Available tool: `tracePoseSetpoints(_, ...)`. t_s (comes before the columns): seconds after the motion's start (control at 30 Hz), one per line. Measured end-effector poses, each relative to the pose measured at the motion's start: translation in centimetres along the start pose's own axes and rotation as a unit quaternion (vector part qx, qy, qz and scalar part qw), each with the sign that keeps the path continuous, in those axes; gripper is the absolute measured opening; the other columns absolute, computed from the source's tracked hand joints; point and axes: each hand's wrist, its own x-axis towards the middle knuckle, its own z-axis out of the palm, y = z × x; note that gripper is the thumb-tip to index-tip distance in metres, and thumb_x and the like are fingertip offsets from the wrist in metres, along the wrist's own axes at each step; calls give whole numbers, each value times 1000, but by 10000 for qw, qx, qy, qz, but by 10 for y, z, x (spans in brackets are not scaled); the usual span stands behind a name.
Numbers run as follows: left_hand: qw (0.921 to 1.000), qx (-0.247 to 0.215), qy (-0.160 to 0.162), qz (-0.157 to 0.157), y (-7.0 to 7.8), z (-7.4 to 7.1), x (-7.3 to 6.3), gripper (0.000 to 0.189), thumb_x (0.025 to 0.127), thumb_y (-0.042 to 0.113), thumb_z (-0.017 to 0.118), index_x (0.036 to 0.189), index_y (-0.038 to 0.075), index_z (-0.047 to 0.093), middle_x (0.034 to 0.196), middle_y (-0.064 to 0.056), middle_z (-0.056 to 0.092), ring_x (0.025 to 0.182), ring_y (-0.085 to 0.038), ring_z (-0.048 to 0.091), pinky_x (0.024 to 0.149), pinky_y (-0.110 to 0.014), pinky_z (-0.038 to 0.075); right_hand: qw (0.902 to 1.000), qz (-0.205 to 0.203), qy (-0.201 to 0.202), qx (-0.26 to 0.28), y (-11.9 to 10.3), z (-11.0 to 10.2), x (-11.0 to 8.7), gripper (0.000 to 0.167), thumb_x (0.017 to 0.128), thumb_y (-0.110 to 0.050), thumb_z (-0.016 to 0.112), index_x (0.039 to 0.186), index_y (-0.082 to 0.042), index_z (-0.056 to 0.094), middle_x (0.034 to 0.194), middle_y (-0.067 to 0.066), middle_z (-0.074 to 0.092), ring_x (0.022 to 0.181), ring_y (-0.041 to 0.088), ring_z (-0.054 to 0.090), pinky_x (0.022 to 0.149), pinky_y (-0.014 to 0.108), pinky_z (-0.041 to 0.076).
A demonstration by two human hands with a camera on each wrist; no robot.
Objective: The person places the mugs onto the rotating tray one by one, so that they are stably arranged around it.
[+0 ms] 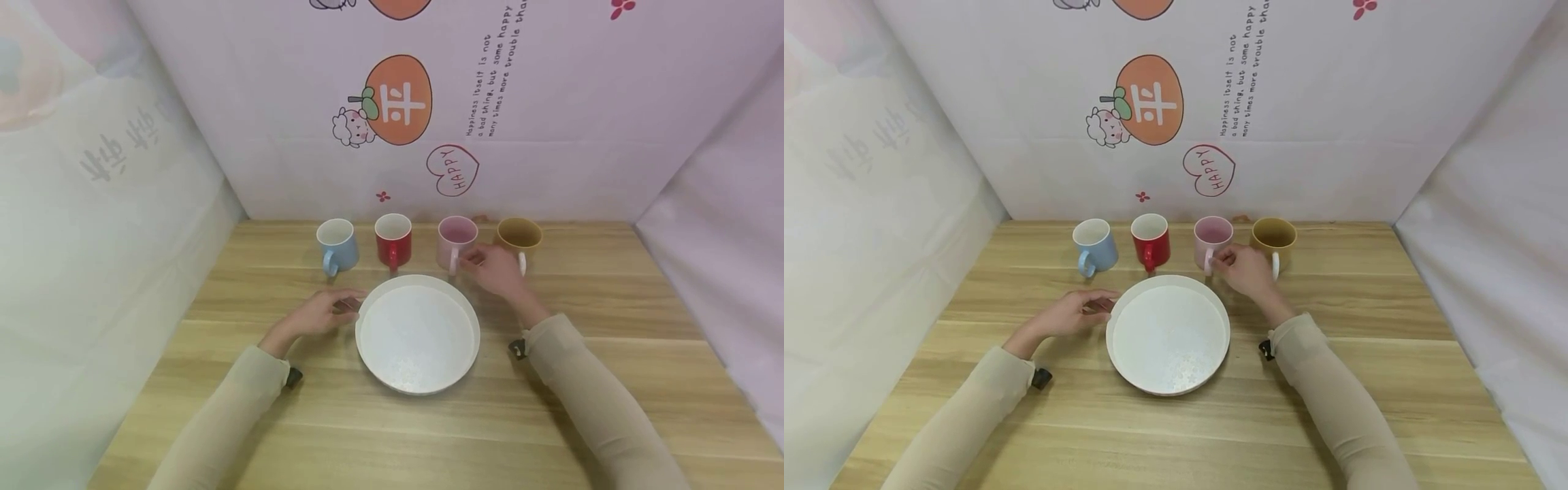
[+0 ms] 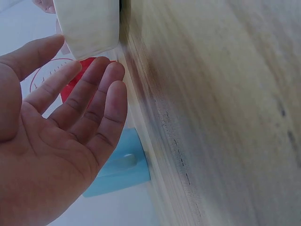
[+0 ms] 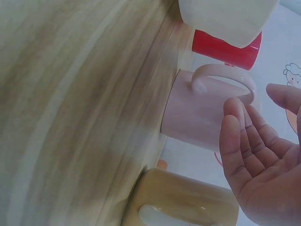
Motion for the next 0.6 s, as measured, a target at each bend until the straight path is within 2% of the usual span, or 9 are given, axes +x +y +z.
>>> tracePoseSetpoints(0.27, 10000, 25, -31, -45, -1, 1, -1, 45, 96, 12, 65, 140, 6, 55, 118, -13, 71, 111, -27, 68, 101, -43, 55, 9992, 330, -188, -161, -3, 4, 4, 26, 94, -38, 65, 104, -15, 72, 102, 8, 78, 98, 28, 72, 87, 46, 53)
tracePoseSetpoints(0.6, 10000, 26, -30, -34, -2, 1, -1, 45, 96, 11, 65, 140, 6, 55, 119, -13, 71, 111, -27, 68, 100, -43, 55, 9988, 361, -171, -270, -4, 10, 7, 25, 93, -36, 65, 105, -14, 70, 103, 9, 77, 99, 29, 71, 89, 49, 50)
